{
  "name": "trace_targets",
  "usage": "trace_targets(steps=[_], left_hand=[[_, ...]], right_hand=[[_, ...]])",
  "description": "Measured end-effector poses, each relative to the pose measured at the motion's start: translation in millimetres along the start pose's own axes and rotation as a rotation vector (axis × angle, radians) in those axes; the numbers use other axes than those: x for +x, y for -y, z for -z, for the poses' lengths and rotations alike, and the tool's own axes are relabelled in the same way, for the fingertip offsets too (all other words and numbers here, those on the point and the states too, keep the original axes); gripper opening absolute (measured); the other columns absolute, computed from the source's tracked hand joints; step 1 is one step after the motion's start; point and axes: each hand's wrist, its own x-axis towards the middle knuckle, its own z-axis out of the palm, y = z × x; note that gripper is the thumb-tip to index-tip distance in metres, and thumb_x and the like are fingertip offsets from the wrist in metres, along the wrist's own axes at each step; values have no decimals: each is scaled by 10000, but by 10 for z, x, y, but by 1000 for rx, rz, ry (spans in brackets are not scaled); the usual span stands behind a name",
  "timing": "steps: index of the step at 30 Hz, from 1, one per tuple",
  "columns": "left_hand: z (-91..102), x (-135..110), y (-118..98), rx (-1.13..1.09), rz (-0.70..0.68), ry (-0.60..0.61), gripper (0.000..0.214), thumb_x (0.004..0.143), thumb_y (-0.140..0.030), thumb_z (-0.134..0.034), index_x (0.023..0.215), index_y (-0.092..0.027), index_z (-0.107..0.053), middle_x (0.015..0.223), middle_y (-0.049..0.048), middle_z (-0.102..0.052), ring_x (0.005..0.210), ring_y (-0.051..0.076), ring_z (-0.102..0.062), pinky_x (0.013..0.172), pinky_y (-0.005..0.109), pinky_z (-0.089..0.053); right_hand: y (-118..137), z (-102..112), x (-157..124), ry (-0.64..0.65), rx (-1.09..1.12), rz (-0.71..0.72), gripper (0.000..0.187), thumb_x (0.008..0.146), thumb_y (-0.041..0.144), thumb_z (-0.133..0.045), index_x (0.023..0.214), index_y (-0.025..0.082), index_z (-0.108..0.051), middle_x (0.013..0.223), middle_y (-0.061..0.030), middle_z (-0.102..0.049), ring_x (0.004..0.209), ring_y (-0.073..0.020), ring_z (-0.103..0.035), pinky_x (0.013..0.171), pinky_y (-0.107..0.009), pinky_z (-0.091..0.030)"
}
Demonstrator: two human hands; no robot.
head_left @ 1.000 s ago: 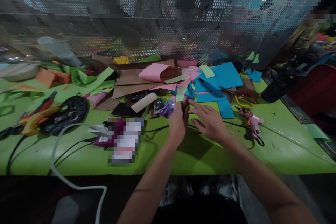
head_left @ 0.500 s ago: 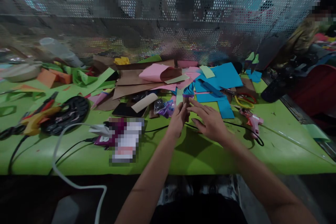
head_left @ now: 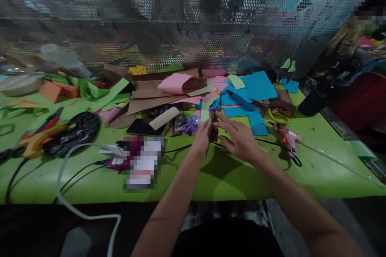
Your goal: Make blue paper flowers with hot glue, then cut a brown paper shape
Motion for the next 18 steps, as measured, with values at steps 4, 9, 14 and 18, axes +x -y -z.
trace_targets(steps=[4, 9, 14, 18], left_hand=[[6, 7, -5, -40, 31, 8, 378, 770, -466, -812, 829, -177, -575, 600, -83, -463, 501, 56, -397, 496, 180, -341], [37, 24, 14, -83, 45, 108, 467, 701, -508, -857, 748, -181, -527, 589, -90, -426, 493, 53, -364, 477, 183, -342], [37, 12, 0, -129, 108, 81, 418, 773, -484, -816, 735, -183, -529, 569, -91, -407, 480, 59, -374, 481, 187, -362], [21, 4, -25, -155, 154, 92, 373, 835, -450, -770, 729, -182, -534, 574, -80, -428, 469, 61, -383, 478, 189, -372]], right_hand=[[5, 3, -2, -12, 3, 0, 441, 974, 186, -540, 1409, 259, -542, 1590, -91, -481, 1194, -280, -684, 931, -454, -564], [-3, 3, -1, -19, 6, -11, 425, 972, 176, -533, 1394, 225, -545, 1612, -118, -443, 1239, -290, -663, 967, -469, -559], [-7, -9, -2, -22, 16, 5, 426, 973, 177, -536, 1395, 237, -540, 1588, -118, -482, 1281, -288, -642, 961, -465, -564], [-15, -8, -9, -55, 29, -4, 419, 980, 188, -533, 1395, 245, -537, 1596, -109, -474, 1307, -276, -628, 1005, -452, -551]])
